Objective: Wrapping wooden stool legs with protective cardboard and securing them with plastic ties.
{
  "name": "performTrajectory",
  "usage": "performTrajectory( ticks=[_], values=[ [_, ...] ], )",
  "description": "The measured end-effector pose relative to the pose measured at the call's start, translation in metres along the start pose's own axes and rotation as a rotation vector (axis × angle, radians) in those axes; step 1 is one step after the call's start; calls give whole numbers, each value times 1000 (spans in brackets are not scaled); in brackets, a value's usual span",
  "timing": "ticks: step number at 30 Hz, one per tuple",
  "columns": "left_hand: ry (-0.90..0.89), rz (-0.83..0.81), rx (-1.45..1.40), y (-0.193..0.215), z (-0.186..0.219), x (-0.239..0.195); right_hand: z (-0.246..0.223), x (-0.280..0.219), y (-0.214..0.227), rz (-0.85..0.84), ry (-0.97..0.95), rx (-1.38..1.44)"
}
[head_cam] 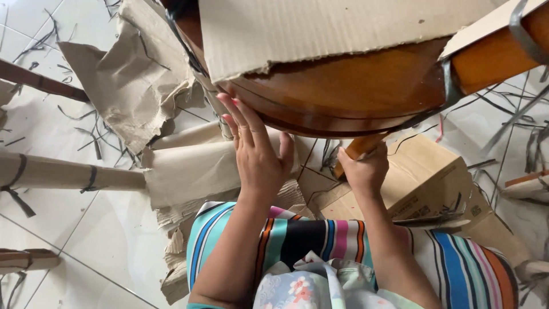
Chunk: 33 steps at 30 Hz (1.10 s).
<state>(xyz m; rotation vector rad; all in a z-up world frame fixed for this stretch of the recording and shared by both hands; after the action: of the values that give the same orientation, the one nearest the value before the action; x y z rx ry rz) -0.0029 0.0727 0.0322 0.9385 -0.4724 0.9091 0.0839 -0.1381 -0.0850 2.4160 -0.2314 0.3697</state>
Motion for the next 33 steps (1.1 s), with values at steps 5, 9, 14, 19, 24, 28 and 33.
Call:
performTrajectory(
  ticks=[5, 9, 14, 19, 24, 28, 33],
  values=[
    [104, 11, -171, 0, 2, 3, -23, -17, 5, -34, 120, -42],
    [143, -36, -450, -20, 32, -35, 9, -23, 3, -64, 228, -9],
    [-77, -210, -486, -40, 88, -107, 29, -26, 8, -291, 5, 106],
    [-203, -558, -306, -48, 103, -136, 45, -38, 20, -343, -59, 74],
    [-80, -740, -112, -95, 83, -176, 53, -33, 24, -401, -95, 60],
    [-21, -754, -138, -97, 88, -175, 55, -32, 18, -452, -113, 65],
    [32, -758, -142, -98, 88, -170, 47, -21, 19, -519, -111, 43]
  ],
)
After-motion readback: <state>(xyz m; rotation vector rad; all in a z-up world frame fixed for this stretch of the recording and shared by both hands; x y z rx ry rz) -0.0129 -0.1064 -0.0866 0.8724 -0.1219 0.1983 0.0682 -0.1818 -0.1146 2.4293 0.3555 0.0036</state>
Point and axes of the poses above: each hand's wrist, its own x-axis towards the middle knuckle, its own y-axis out of the back of the hand, z = x × y, the point moved 1 cm from there along x, towards the middle knuckle, and after that the axes turned 9 degrees about y, right-handed, at the moved point
